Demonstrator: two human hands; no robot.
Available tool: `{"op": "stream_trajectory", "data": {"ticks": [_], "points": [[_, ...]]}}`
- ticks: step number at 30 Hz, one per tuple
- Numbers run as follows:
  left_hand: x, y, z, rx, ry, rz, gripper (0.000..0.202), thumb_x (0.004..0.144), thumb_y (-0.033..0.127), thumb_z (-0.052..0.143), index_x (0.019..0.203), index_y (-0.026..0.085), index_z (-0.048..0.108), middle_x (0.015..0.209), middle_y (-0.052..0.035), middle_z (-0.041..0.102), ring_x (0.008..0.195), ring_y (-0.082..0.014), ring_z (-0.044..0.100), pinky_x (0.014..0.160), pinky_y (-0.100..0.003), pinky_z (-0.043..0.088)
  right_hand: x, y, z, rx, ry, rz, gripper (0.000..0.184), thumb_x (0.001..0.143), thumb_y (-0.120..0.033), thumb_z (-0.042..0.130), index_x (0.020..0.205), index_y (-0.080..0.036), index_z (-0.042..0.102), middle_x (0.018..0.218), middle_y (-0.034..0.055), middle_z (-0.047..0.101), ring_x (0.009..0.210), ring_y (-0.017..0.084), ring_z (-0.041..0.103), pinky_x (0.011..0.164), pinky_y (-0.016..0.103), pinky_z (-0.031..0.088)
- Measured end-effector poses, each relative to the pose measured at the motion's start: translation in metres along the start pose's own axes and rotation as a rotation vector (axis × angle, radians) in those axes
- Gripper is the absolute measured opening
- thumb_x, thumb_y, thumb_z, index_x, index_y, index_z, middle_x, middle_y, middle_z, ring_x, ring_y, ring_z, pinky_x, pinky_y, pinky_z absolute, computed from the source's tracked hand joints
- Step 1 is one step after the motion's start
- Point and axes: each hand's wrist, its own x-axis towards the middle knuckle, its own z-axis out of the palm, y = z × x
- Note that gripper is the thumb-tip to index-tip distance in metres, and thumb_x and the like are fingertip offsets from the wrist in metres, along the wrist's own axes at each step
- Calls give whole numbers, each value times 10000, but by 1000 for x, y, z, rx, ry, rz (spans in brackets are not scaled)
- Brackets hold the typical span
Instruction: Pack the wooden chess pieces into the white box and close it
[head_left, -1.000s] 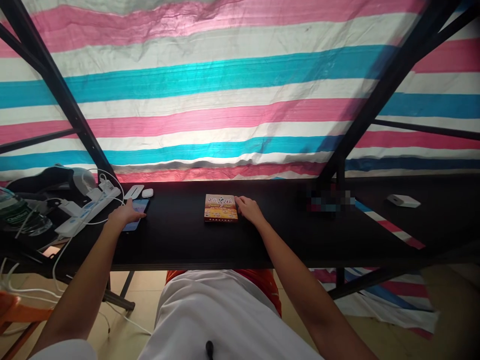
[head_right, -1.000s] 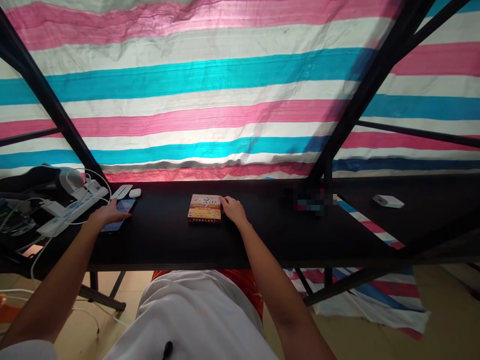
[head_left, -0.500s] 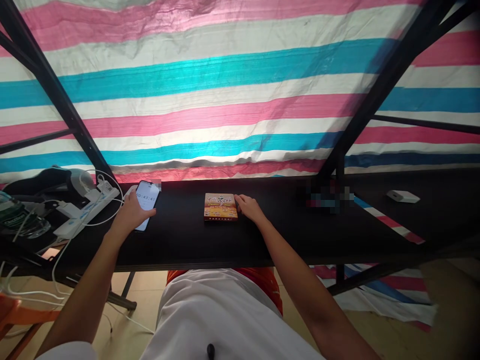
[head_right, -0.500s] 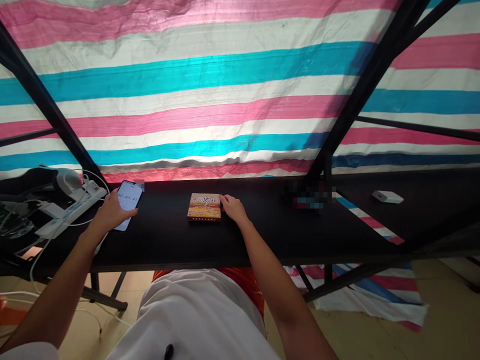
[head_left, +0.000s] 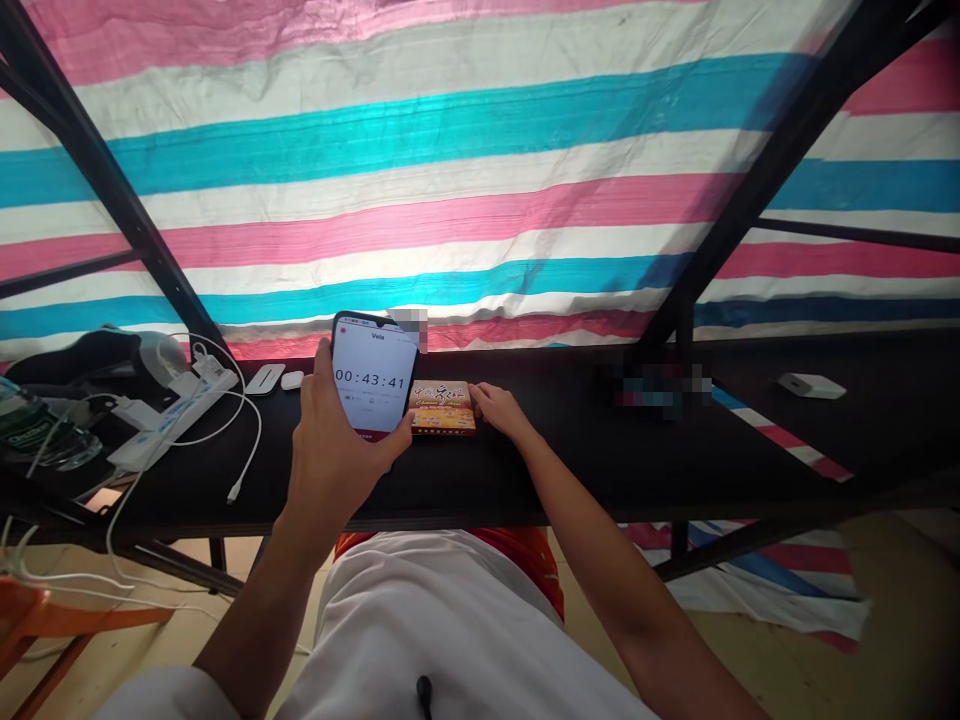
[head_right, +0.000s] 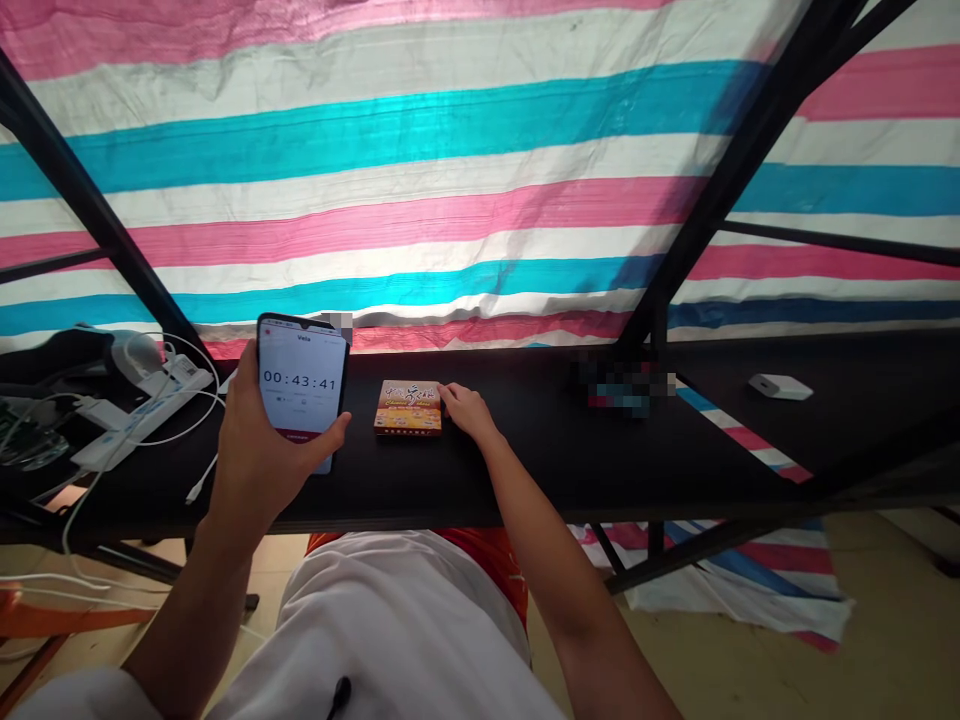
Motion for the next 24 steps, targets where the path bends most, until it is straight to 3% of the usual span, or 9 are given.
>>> {"op": "stream_trajectory", "data": {"ticks": [5, 10, 13, 18, 22, 24], "points": [[1, -3, -2, 33, -33, -72, 1030, 629, 469, 701, 1439, 288, 92, 1270, -108, 423, 1215, -395, 403, 904, -482, 446, 0, -1, -1, -11, -2, 5, 394, 907, -479, 328, 862, -222, 623, 655, 3, 656, 619, 141, 571, 617, 228, 369], [3, -26, 15, 67, -123, -118, 981, 662, 490, 661, 1437, 257, 105, 1242, -131, 435, 1156, -404, 456, 869, -478, 449, -1, -3, -2, -22, -2, 9, 383, 905, -465, 343, 890, -218, 636, 665, 4, 659, 642, 144, 579, 619, 226, 371], [14, -60, 35, 140, -246, -177, 956, 678, 515, 621, 1429, 188, 129, 1260, -165, 412, 1119, -395, 490, 856, -457, 449, -1, -1, -1, -21, -1, 3, 376, 902, -462, 349, 919, -221, 636, 668, 4, 660, 641, 142, 577, 622, 226, 371], [45, -138, 66, 358, -516, -332, 881, 643, 495, 617, 1321, 33, 297, 1249, -246, 377, 1071, -400, 524, 872, -433, 426, 0, 2, 1, -18, 6, -20, 369, 893, -473, 357, 940, -230, 631, 650, -6, 648, 605, 138, 565, 609, 225, 369], [58, -187, 72, 360, -680, -475, 748, 661, 506, 577, 1215, 28, 421, 1191, -253, 449, 1027, -368, 560, 816, -383, 451, 1, 1, 2, -28, 12, -13, 371, 894, -472, 359, 954, -232, 636, 661, -4, 654, 626, 144, 577, 622, 226, 378], [60, -204, 70, 391, -664, -490, 739, 674, 531, 553, 1209, 35, 435, 1182, -263, 480, 1051, -377, 547, 808, -390, 449, 1, 0, 2, -38, 15, -9, 363, 894, -464, 369, 962, -234, 641, 672, 1, 659, 660, 151, 589, 641, 228, 384]]}}
